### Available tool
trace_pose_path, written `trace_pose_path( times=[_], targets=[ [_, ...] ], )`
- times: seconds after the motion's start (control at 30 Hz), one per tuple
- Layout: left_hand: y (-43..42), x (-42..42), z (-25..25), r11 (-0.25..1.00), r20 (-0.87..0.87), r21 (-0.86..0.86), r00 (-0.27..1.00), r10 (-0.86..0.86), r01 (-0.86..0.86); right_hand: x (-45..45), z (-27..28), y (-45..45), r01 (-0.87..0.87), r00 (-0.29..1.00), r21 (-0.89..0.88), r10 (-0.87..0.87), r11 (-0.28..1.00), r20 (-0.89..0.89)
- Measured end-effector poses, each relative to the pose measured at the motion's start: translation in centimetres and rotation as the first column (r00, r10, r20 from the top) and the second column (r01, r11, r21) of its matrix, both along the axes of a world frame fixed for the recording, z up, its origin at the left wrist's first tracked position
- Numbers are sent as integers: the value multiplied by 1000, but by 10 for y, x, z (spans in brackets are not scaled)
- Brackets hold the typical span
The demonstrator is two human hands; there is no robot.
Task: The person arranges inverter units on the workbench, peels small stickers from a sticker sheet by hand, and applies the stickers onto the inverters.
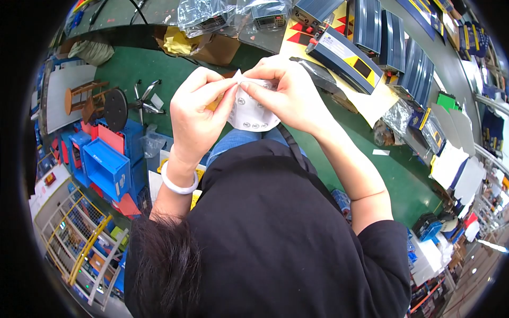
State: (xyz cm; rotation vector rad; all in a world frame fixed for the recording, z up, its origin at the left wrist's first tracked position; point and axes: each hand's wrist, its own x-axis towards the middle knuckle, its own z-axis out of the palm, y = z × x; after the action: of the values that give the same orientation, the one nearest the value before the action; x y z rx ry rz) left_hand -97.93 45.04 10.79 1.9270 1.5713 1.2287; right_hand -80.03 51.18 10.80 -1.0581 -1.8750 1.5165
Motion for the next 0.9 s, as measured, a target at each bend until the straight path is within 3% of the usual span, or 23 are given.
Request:
trace_pose_path(
  times=[0.43,0.67,0.77,0.9],
  targets=[
    [-4,-4,3,995,122,-99,993,-3,15,-3,2,-2,-13,1000,-16,13,1000,-25],
    [-5,-5,-1,997,92,-80,996,-11,18,-3,1,-4,-8,1000,50,7,999,8],
    [-6,-4,-1,998,65,-65,998,-1,5,-2,4,-4,-32,999,-37,33,999,37],
    [-6,-3,1,999,38,-50,999,3,-1,-3,3,-5,-27,999,-22,28,999,46]
  ],
)
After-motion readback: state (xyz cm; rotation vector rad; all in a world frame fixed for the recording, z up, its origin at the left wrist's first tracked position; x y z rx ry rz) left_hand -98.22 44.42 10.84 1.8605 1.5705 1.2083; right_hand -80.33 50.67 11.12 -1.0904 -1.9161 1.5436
